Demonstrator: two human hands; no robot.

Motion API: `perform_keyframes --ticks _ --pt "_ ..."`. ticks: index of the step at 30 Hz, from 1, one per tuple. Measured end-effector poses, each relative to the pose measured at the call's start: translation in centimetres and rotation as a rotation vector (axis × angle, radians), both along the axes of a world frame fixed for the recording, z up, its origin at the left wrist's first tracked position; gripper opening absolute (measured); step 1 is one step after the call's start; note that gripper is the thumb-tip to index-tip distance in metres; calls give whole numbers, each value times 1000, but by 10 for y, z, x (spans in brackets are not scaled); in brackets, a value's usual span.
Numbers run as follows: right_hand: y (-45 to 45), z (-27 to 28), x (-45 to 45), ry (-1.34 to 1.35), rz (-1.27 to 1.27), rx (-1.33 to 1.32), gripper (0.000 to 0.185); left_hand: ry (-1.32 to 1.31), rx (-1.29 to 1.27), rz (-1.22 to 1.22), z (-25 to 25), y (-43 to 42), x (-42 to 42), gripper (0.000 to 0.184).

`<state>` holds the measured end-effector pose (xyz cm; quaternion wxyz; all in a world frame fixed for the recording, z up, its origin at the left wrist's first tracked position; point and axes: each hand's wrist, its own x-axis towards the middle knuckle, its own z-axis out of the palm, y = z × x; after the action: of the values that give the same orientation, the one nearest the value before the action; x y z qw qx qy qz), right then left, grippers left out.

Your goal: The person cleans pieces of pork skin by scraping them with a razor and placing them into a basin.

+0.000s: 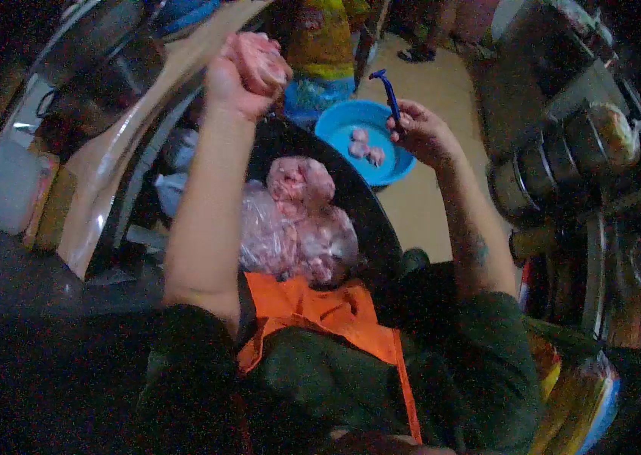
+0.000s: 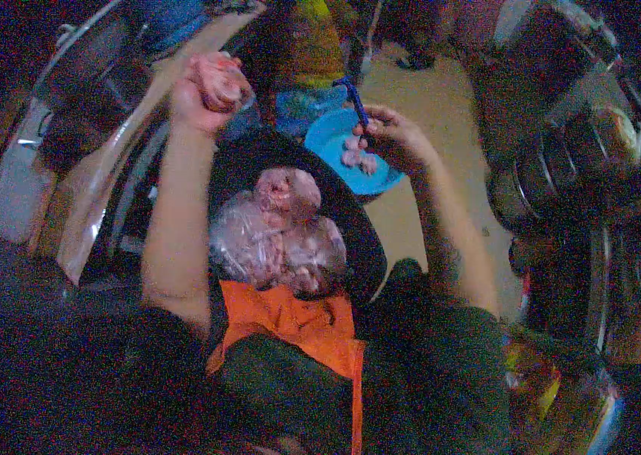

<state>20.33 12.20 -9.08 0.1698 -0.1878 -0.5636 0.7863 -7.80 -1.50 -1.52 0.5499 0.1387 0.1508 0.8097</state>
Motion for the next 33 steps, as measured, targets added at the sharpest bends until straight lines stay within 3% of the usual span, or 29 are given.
perform_keyframes --ticks 2,9,11,12,14,15,16,20,22,26,28,29,31,33 --pt "-9 8 -16 219 -38 -7 38 190 138 -98 -18 6 -5 29" --pt "-34 10 -41 227 -8 114 36 223 122 106 -25 6 16 38" --pt "-39 11 -41 202 -19 106 35 171 75 122 -26 9 12 33" --pt "-46 12 -39 190 -38 130 35 321 447 -127 -38 20 1 22" --pt "-55 15 -39 170 -52 158 35 460 822 -376 -43 24 -6 11" --pt "-58 16 -40 201 -52 172 34 416 497 -113 -43 22 -4 4" --pt "-59 18 -43 227 -45 189 33 355 172 152 -43 21 -3 14" --pt "-71 26 -46 183 -88 214 31 291 186 234 -33 18 8 25" --pt "-77 32 -48 97 -175 236 32 272 -33 482 -15 4 29 23" --pt "-93 49 -51 -16 -267 335 33 279 -29 485 -6 -2 34 27" --pt "-106 56 -57 -1 -426 697 33 361 -4 565 -5 -1 40 16" --pt "-108 59 -60 -3 -426 696 33 360 -5 563 -6 -2 43 16" --pt "-110 66 -62 130 -543 1298 32 404 -48 403 0 -11 57 19" --pt "-115 69 -64 120 -557 1367 31 403 -42 418 0 -11 67 24"
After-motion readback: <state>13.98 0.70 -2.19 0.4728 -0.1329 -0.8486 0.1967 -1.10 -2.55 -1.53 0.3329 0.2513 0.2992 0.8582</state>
